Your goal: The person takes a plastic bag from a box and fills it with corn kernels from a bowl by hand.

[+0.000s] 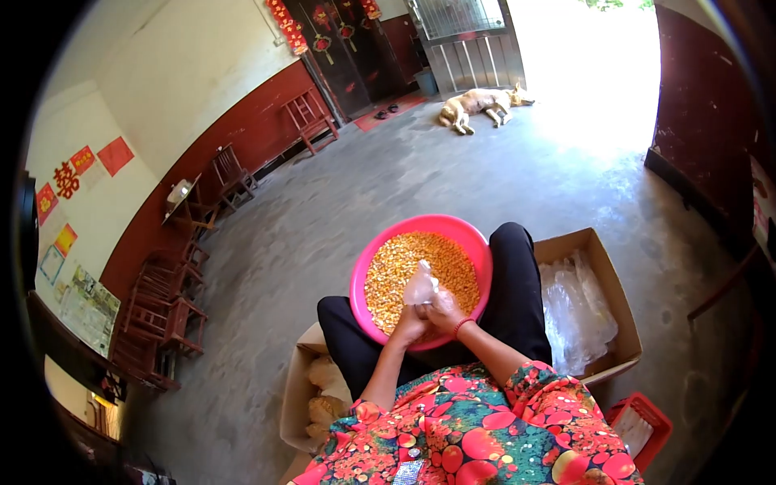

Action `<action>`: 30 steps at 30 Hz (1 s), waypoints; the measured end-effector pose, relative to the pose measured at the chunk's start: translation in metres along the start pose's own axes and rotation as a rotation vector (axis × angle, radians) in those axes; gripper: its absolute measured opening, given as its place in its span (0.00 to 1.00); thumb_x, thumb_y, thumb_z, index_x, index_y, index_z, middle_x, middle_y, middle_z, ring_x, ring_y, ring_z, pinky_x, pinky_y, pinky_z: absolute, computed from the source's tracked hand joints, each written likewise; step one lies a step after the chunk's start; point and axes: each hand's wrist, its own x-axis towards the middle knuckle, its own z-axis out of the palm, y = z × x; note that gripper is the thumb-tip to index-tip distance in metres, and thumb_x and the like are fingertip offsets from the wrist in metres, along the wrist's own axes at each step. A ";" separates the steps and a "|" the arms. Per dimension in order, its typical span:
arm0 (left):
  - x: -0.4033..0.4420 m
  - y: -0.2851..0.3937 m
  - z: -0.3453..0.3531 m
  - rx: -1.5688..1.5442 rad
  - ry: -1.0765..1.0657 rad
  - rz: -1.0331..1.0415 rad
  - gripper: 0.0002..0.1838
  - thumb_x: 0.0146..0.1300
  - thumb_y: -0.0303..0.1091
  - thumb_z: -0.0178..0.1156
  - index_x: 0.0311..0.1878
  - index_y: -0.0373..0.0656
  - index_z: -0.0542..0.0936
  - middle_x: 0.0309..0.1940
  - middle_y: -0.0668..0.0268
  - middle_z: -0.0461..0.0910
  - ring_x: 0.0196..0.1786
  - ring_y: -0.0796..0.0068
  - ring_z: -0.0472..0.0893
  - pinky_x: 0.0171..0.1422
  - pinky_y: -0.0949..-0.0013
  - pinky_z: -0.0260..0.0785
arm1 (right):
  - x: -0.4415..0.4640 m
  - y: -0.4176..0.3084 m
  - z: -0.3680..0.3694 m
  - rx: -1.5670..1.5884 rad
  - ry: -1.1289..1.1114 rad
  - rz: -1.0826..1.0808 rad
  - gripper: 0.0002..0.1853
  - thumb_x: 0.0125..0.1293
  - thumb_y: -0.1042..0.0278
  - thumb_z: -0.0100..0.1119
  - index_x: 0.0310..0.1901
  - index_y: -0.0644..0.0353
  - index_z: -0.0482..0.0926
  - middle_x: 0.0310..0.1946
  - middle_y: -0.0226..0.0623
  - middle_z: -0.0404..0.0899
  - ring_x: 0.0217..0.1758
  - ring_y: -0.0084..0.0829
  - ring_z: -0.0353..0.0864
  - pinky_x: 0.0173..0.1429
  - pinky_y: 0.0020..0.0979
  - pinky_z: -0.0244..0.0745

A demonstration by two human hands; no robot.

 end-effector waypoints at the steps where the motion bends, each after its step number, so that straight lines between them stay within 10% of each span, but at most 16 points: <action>1: 0.003 -0.004 -0.002 0.191 0.014 0.106 0.31 0.42 0.20 0.61 0.54 0.38 0.64 0.46 0.62 0.71 0.47 0.72 0.73 0.50 0.70 0.66 | -0.002 -0.005 0.001 -0.039 0.142 -0.040 0.09 0.50 0.70 0.52 0.33 0.62 0.75 0.28 0.48 0.76 0.33 0.42 0.77 0.37 0.37 0.71; 13: -0.004 -0.005 -0.002 0.303 -0.211 -0.083 0.26 0.40 0.34 0.68 0.45 0.41 0.72 0.42 0.62 0.74 0.47 0.69 0.72 0.53 0.66 0.63 | -0.010 -0.024 -0.006 -0.238 -0.018 -0.010 0.09 0.50 0.65 0.55 0.32 0.59 0.74 0.24 0.47 0.75 0.29 0.46 0.76 0.32 0.40 0.69; 23: -0.005 -0.027 -0.006 0.749 -0.175 0.384 0.28 0.49 0.38 0.60 0.53 0.40 0.64 0.49 0.59 0.67 0.55 0.65 0.66 0.58 0.65 0.57 | -0.012 -0.084 -0.009 -0.286 -0.075 0.069 0.13 0.45 0.72 0.50 0.36 0.56 0.72 0.26 0.49 0.75 0.34 0.47 0.75 0.37 0.45 0.68; 30: -0.006 -0.029 -0.004 0.629 -0.181 0.293 0.27 0.51 0.37 0.59 0.54 0.40 0.64 0.50 0.58 0.66 0.55 0.65 0.66 0.58 0.66 0.57 | -0.015 -0.106 -0.008 -0.312 -0.138 -0.060 0.23 0.44 0.76 0.49 0.45 0.47 0.71 0.29 0.47 0.74 0.33 0.48 0.75 0.35 0.48 0.68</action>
